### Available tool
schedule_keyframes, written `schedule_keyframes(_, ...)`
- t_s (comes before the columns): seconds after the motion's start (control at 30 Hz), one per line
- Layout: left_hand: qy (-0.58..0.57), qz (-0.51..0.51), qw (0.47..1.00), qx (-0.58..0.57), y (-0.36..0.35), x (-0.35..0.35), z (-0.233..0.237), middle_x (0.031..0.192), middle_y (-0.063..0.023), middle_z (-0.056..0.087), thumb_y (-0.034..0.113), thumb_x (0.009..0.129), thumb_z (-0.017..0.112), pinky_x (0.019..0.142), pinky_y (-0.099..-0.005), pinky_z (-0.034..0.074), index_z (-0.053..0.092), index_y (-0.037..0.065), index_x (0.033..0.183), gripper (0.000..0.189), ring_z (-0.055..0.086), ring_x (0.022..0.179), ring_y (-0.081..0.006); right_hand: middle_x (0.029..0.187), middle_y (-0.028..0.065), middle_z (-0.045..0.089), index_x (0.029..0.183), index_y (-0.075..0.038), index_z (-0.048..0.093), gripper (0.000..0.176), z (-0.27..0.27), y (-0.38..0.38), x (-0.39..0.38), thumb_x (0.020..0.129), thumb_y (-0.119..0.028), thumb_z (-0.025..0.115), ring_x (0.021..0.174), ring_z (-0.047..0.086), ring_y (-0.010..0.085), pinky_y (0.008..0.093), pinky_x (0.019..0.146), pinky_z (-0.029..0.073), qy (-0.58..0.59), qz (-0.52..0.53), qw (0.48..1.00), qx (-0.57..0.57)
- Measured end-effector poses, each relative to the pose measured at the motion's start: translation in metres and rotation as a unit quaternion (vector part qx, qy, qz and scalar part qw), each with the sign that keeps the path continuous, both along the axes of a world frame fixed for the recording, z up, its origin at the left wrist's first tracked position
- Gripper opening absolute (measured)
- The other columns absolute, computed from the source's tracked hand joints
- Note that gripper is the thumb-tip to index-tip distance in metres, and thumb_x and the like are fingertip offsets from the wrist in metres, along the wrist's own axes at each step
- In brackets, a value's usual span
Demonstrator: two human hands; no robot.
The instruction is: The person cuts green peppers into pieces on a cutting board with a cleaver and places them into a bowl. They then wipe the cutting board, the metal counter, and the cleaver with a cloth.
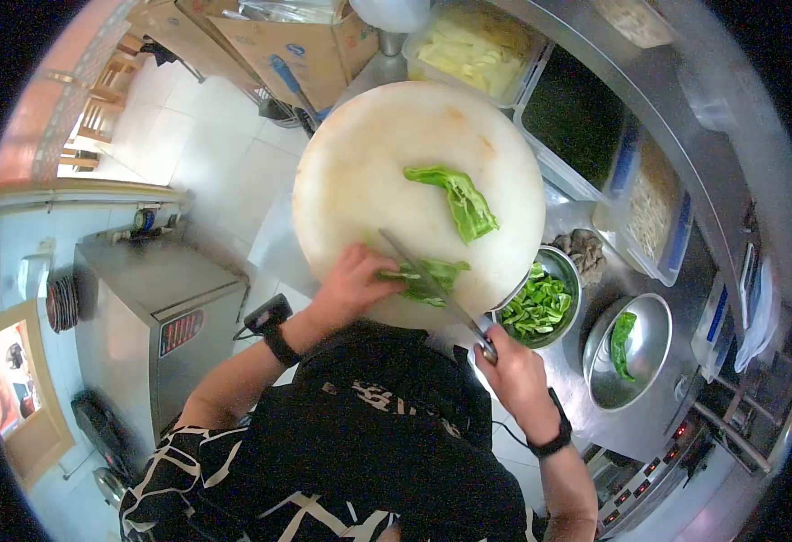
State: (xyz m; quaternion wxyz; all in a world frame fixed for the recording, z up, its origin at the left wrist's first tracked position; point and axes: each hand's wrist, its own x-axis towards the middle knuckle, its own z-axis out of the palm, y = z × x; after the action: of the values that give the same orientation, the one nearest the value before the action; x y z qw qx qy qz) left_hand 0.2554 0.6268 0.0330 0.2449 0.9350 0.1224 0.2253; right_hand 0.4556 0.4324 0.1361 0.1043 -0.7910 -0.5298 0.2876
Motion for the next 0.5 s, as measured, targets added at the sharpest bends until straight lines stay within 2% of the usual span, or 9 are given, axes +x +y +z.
schedule_keyframes(0.07, 0.036, 0.010, 0.999, 0.031, -0.005, -0.004, 0.015, 0.108, -0.0022, 0.053, 0.009, 0.070, 0.059, 0.096, -0.0436, 0.039, 0.063, 0.019, 0.102, 0.034, 0.051, 0.099, -0.0208, 0.068, 0.0184, 0.059, 0.091, -0.004, 0.051, 0.022, -0.014, 0.007, 0.005, 0.081, -0.019, 0.064, 0.064, 0.060, 0.0372, 0.0431, 0.054, 0.046, 0.055, -0.044, 0.997, 0.026)
schedule_keyframes(0.1, 0.074, 0.017, 0.995, 0.060, -0.009, -0.007, 0.021, 0.108, -0.0020, 0.053, 0.008, 0.070, 0.058, 0.095, -0.0422, 0.039, 0.063, 0.020, 0.106, 0.037, 0.051, 0.097, -0.0202, 0.065, 0.0175, 0.058, 0.091, -0.003, 0.051, 0.022, -0.013, 0.011, 0.005, 0.081, -0.017, 0.064, 0.059, 0.060, 0.0350, 0.0399, 0.053, 0.046, 0.069, -0.088, 0.994, 0.002)
schedule_keyframes(0.13, 0.073, 0.019, 0.995, 0.063, -0.012, -0.011, 0.017, 0.108, -0.0020, 0.053, 0.008, 0.070, 0.058, 0.095, -0.0422, 0.039, 0.063, 0.020, 0.106, 0.037, 0.051, 0.097, -0.0202, 0.065, 0.0175, 0.058, 0.091, -0.003, 0.051, 0.022, -0.013, 0.011, 0.004, 0.081, -0.017, 0.064, 0.059, 0.060, 0.0350, 0.0399, 0.053, 0.046, 0.069, -0.086, 0.994, 0.004)
schedule_keyframes(0.2, 0.061, 0.035, 0.997, 0.045, -0.015, -0.016, 0.007, 0.109, -0.0005, 0.052, 0.009, 0.071, 0.056, 0.089, -0.0369, 0.042, 0.061, 0.019, 0.110, 0.041, 0.052, 0.092, -0.0188, 0.062, 0.0155, 0.056, 0.092, -0.002, 0.050, 0.021, -0.018, 0.005, 0.002, 0.082, -0.014, 0.064, 0.054, 0.058, 0.0307, 0.0362, 0.053, 0.045, 0.137, -0.181, 0.974, -0.012)
schedule_keyframes(0.23, 0.062, 0.038, 0.996, 0.044, -0.019, -0.016, 0.006, 0.109, -0.0005, 0.052, 0.009, 0.071, 0.056, 0.089, -0.0369, 0.042, 0.061, 0.019, 0.110, 0.041, 0.052, 0.092, -0.0188, 0.054, 0.0043, 0.052, 0.089, -0.003, 0.048, 0.018, -0.023, -0.003, 0.002, 0.085, -0.014, 0.061, 0.041, 0.049, 0.0110, 0.0274, 0.039, 0.039, 0.147, -0.166, 0.974, 0.042)
schedule_keyframes(0.27, 0.047, 0.047, 0.997, 0.034, -0.022, -0.013, 0.005, 0.109, 0.0000, 0.052, 0.009, 0.071, 0.055, 0.084, -0.0345, 0.043, 0.062, 0.018, 0.110, 0.040, 0.052, 0.089, -0.0183, 0.054, 0.0043, 0.052, 0.089, -0.003, 0.048, 0.018, -0.020, -0.008, -0.001, 0.085, -0.014, 0.061, 0.041, 0.049, 0.0110, 0.0274, 0.039, 0.039, 0.147, -0.164, 0.975, 0.042)
schedule_keyframes(0.37, 0.037, 0.066, 0.997, 0.027, -0.031, -0.005, 0.004, 0.107, 0.0006, 0.052, 0.010, 0.071, 0.055, 0.075, -0.0303, 0.045, 0.062, 0.018, 0.108, 0.039, 0.052, 0.087, -0.0174, 0.053, 0.0064, 0.053, 0.093, -0.002, 0.048, 0.019, 0.012, -0.011, -0.018, 0.084, -0.012, 0.061, 0.042, 0.052, 0.0136, 0.0296, 0.040, 0.041, 0.091, -0.154, 0.983, 0.036)
schedule_keyframes(0.47, 0.052, 0.085, 0.995, 0.028, -0.038, 0.002, 0.008, 0.104, 0.0006, 0.053, 0.011, 0.071, 0.055, 0.069, -0.0285, 0.047, 0.062, 0.017, 0.106, 0.037, 0.052, 0.085, -0.0172, 0.064, 0.0186, 0.058, 0.093, -0.003, 0.049, 0.021, 0.027, 0.000, -0.035, 0.083, -0.014, 0.064, 0.059, 0.061, 0.0370, 0.0407, 0.052, 0.047, 0.058, -0.109, 0.991, 0.041)
schedule_keyframes(0.5, 0.064, 0.092, 0.993, 0.024, -0.039, 0.004, 0.009, 0.102, 0.0004, 0.053, 0.011, 0.072, 0.056, 0.067, -0.0284, 0.047, 0.062, 0.017, 0.105, 0.035, 0.052, 0.084, -0.0174, 0.063, 0.0191, 0.058, 0.092, -0.003, 0.048, 0.021, 0.016, 0.003, -0.037, 0.083, -0.014, 0.063, 0.059, 0.060, 0.0387, 0.0426, 0.051, 0.047, 0.053, -0.100, 0.993, 0.033)
